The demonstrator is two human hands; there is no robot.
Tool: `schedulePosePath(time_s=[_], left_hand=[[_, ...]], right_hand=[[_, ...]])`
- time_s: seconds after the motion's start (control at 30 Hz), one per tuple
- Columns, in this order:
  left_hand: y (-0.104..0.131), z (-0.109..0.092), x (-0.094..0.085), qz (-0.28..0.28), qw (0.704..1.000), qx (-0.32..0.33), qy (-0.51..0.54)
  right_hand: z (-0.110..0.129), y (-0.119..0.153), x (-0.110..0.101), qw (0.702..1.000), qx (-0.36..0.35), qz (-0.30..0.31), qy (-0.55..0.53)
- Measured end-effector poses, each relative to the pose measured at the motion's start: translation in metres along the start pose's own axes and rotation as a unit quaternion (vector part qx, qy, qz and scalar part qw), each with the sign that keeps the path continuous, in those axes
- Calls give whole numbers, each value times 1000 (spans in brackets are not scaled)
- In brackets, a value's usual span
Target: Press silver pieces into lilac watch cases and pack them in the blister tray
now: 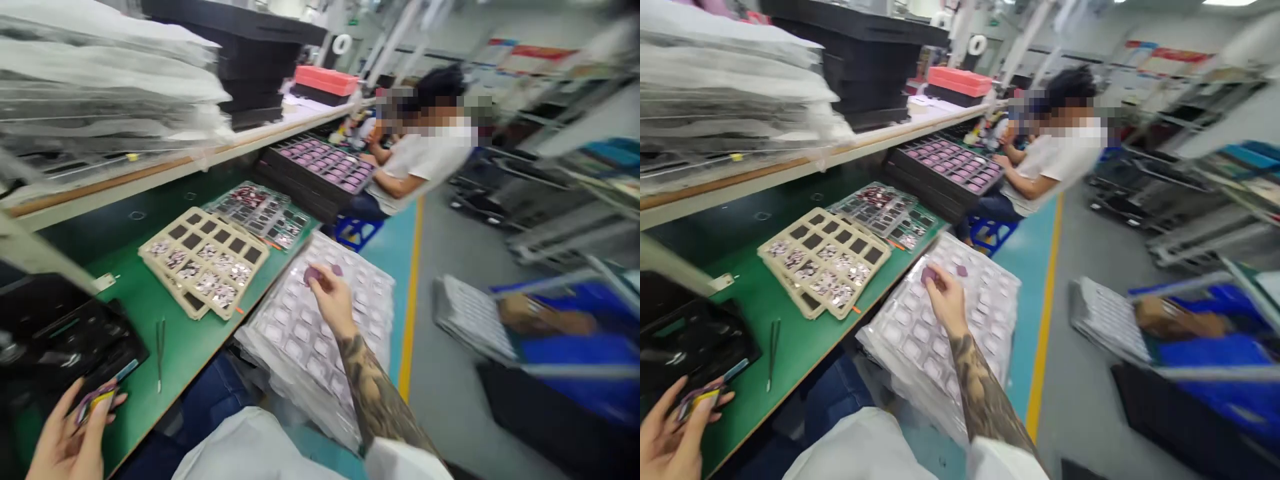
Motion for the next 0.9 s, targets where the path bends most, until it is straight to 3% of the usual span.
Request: schedulePosePath(time_s=[0.07,0.1,0.17,0.3,0.4,0.53,0.63,0.8,0.9], left_hand=[[8,1,11,32,999,-18,8],[11,0,17,44,998,-27,22],[15,-4,29,59,995,-41,73],[17,-9,43,89,982,-76,148],[23,-11,36,92,982,-66,151],[22,-4,6,45,983,-55,169],[18,5,-12,13,977,-73,201],[22,0,-13,51,960,-87,260],[26,-7,-10,65,953,-85,284]], right_hand=[[42,25,35,994,-39,32,-94],[61,40,55,979,-39,41,-194],[97,74,106,942,-17,115,-315],[186,152,199,886,-72,290,-355],[244,199,243,824,-128,386,-394],[289,228,264,774,-238,448,-378],[302,236,268,751,-321,464,-343],[301,224,270,790,-346,394,-317],[306,230,273,779,-371,402,-304]])
Point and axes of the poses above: each hand's wrist, its own y-axis away from the middle knuckle, its own x-axis out of the palm, z = x × y, the point moved 10 cm from there along -y, towards the middle knuckle, and after that the axes turned 5 degrees about -x, right-handed, at the moved point
